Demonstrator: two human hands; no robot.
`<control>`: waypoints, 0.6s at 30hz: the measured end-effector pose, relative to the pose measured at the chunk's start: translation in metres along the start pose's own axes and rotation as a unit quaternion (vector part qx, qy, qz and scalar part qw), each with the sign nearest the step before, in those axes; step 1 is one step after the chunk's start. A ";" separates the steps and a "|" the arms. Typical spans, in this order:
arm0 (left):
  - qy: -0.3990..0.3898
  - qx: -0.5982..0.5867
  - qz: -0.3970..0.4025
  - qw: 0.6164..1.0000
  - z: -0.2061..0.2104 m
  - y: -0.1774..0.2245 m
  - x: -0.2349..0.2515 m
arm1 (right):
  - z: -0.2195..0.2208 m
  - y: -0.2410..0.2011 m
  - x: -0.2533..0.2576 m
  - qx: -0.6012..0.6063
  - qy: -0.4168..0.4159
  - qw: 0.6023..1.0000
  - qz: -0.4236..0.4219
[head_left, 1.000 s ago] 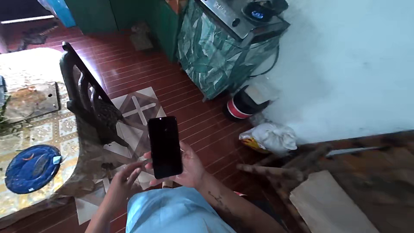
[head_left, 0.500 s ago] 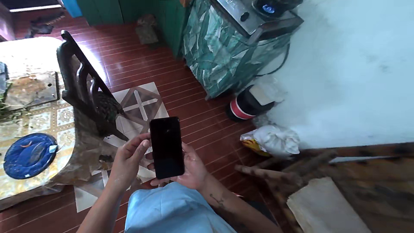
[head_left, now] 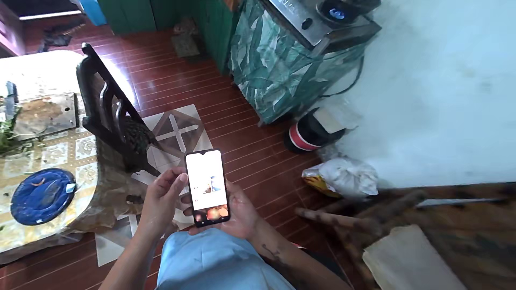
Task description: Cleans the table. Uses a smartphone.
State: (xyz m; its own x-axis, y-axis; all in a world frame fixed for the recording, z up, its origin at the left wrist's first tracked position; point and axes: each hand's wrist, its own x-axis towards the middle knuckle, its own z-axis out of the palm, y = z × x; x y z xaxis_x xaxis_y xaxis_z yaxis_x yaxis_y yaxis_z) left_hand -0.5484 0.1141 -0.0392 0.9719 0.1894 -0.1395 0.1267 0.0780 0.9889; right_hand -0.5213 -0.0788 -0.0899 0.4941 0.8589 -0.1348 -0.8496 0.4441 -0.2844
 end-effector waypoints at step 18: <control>0.070 0.067 -0.028 0.995 0.007 0.010 0.008 | 0.007 0.011 0.003 -0.052 0.047 0.997 0.014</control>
State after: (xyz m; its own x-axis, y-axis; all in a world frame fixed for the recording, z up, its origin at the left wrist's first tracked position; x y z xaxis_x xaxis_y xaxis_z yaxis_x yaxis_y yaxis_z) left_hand -0.5383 0.1094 -0.0305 0.9269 0.3228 -0.1917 0.2146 -0.0365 0.9760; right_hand -0.5306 -0.0700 -0.0869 0.4904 0.8402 -0.2313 -0.8419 0.3882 -0.3749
